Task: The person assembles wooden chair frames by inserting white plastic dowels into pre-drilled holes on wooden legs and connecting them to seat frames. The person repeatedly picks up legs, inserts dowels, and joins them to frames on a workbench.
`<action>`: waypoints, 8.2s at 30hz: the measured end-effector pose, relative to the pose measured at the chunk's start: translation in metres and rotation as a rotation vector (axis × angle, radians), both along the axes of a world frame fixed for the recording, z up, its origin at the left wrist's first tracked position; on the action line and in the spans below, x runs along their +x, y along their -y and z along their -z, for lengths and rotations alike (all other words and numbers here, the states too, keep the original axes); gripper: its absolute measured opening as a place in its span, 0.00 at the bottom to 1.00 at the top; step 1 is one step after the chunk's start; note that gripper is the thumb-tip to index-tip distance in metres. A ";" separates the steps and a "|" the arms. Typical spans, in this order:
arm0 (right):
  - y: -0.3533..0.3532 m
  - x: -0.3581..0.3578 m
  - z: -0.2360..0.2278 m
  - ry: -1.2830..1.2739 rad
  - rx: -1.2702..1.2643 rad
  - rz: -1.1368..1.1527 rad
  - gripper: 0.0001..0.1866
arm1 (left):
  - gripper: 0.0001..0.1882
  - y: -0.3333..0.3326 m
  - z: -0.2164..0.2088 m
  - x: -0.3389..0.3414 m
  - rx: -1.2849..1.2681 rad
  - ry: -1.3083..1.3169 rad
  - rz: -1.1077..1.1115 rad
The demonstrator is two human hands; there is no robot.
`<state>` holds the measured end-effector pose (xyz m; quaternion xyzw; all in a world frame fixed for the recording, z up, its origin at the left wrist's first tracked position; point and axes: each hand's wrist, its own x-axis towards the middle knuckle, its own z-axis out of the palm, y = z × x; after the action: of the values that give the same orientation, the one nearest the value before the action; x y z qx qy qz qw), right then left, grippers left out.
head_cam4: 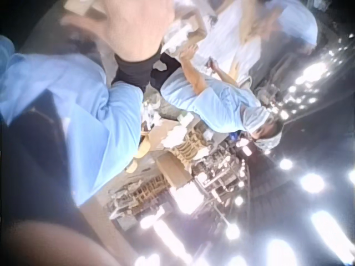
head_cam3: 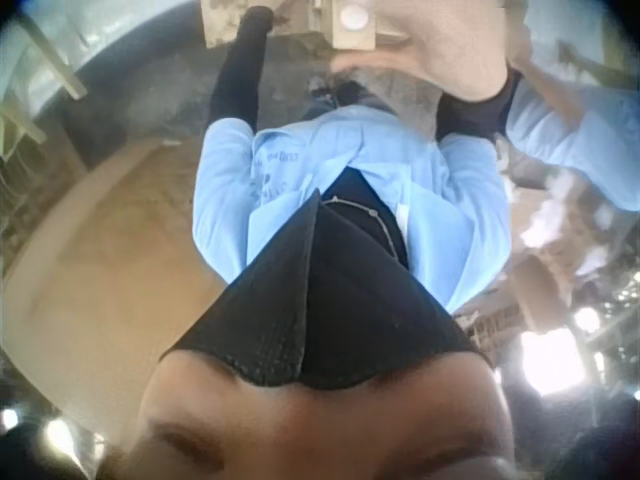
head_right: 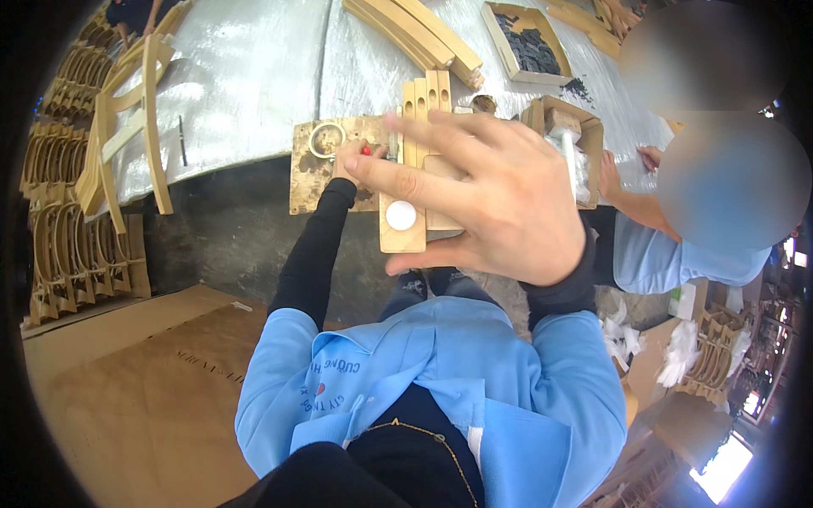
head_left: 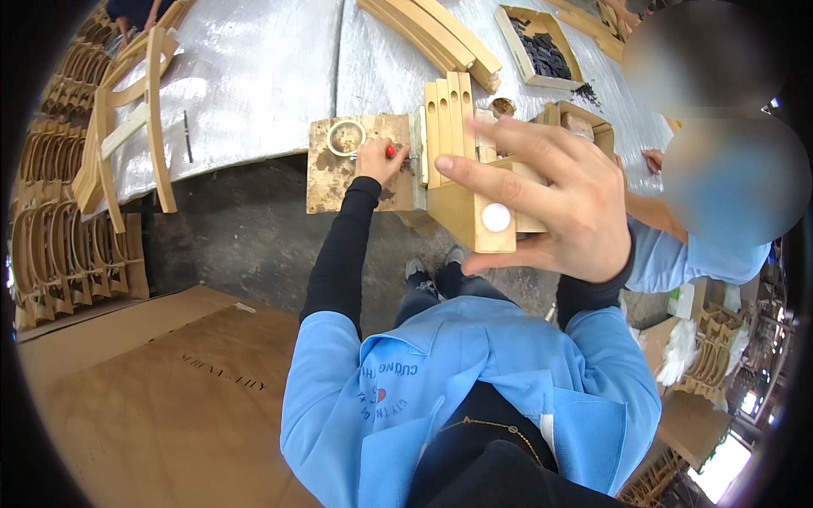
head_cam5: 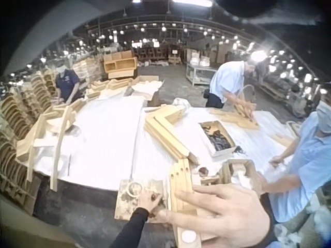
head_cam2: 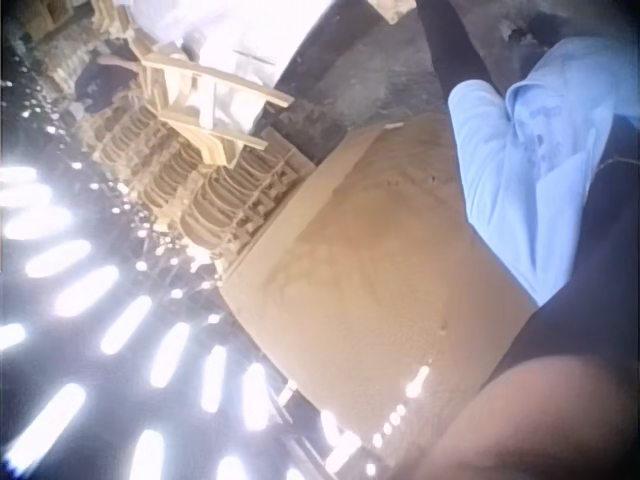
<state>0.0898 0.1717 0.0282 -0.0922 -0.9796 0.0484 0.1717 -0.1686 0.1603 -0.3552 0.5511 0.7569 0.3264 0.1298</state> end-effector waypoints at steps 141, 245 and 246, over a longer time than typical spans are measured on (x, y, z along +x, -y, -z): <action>0.394 -1.260 0.221 -0.546 -1.542 0.369 0.11 | 0.24 0.568 -0.130 -1.335 0.117 -0.319 -0.596; 0.143 -1.007 0.111 -1.406 -0.074 1.116 0.17 | 0.43 0.049 -0.263 -0.993 0.796 -0.013 0.819; 0.147 -0.983 0.093 -1.602 -0.342 0.879 0.18 | 0.42 0.059 -0.256 -0.990 0.808 -0.033 0.784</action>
<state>-0.8934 0.0247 -0.0646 -0.4181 -0.4254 0.1722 0.7839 -1.1585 0.1017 -0.0988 0.8022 0.3119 0.5090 0.0079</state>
